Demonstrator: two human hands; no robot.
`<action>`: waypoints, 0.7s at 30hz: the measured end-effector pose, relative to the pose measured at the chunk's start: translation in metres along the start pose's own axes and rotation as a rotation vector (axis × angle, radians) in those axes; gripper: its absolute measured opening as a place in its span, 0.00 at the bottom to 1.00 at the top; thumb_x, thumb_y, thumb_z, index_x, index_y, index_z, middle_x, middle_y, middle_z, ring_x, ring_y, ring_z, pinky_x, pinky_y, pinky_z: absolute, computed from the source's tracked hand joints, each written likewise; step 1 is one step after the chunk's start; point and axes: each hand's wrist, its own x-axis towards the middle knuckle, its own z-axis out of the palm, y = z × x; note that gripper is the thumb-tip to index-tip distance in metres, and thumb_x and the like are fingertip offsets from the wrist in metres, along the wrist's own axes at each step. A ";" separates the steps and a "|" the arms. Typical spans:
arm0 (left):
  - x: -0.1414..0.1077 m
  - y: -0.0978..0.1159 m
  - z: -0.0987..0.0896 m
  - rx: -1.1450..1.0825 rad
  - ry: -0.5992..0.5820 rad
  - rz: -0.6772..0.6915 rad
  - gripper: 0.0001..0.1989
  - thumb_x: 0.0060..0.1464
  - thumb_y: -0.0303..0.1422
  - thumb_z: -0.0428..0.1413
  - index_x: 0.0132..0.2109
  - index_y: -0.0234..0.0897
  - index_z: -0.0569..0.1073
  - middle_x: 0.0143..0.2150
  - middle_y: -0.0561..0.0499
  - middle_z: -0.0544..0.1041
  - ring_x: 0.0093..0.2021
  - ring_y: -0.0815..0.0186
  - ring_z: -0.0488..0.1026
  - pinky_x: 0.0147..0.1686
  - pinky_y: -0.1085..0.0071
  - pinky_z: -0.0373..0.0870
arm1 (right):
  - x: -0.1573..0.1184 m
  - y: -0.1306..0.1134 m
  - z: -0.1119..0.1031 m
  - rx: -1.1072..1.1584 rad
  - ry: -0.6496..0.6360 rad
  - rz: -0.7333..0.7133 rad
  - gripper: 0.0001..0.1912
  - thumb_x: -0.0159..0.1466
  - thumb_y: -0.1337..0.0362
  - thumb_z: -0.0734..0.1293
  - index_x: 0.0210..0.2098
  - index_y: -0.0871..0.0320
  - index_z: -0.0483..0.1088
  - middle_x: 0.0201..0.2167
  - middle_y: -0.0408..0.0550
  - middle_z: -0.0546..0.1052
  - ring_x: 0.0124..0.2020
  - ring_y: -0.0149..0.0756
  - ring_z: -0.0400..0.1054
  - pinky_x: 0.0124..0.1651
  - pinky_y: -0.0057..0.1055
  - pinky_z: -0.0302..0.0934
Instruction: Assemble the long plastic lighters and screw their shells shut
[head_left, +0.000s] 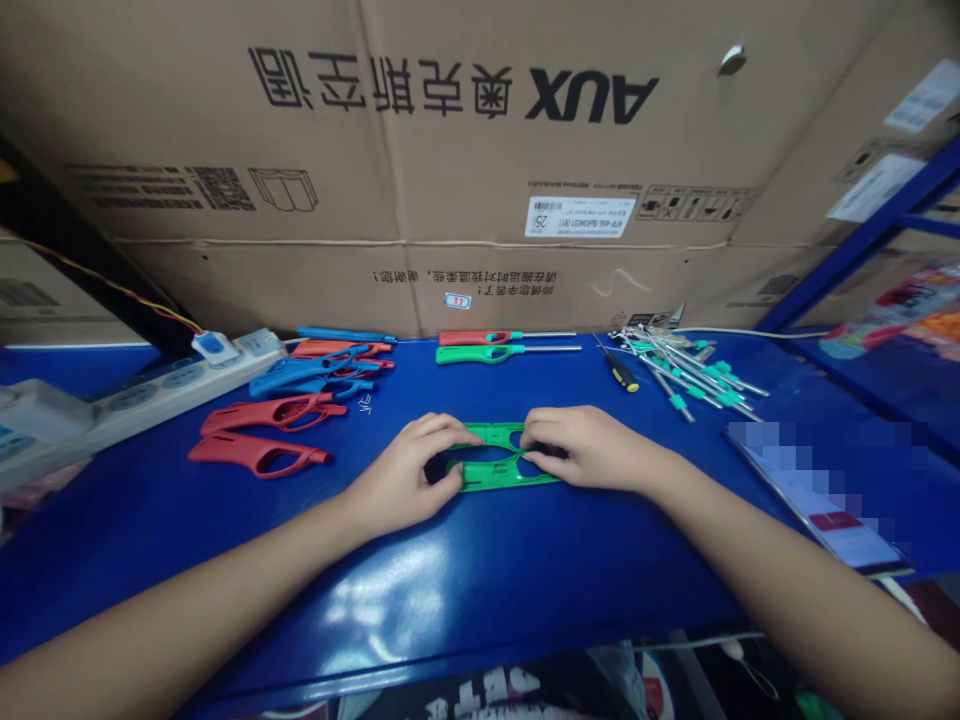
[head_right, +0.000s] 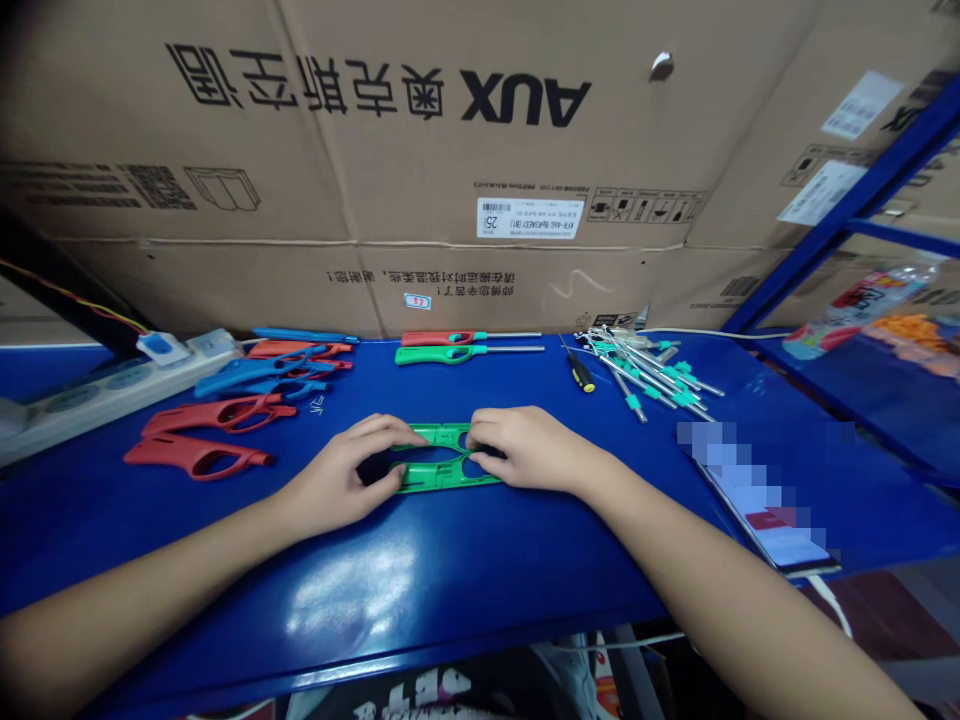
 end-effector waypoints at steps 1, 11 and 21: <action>0.000 0.000 0.000 0.009 -0.006 -0.006 0.18 0.55 0.22 0.53 0.52 0.39 0.75 0.49 0.47 0.77 0.50 0.59 0.74 0.52 0.59 0.70 | 0.000 0.000 0.001 -0.009 0.006 0.000 0.07 0.69 0.65 0.64 0.43 0.57 0.74 0.41 0.47 0.77 0.38 0.35 0.72 0.38 0.31 0.62; -0.001 0.002 -0.002 0.075 -0.008 -0.019 0.21 0.51 0.21 0.51 0.50 0.42 0.75 0.50 0.49 0.78 0.49 0.57 0.74 0.51 0.57 0.68 | -0.031 0.065 -0.057 -0.402 0.411 0.734 0.12 0.67 0.61 0.63 0.41 0.57 0.76 0.45 0.56 0.78 0.46 0.48 0.73 0.43 0.38 0.64; -0.003 0.009 -0.004 0.159 -0.072 0.069 0.17 0.61 0.36 0.57 0.56 0.42 0.73 0.57 0.45 0.75 0.58 0.55 0.71 0.59 0.54 0.67 | -0.061 0.126 -0.055 -0.346 0.325 1.119 0.07 0.56 0.66 0.69 0.34 0.60 0.76 0.38 0.59 0.79 0.39 0.48 0.73 0.35 0.36 0.62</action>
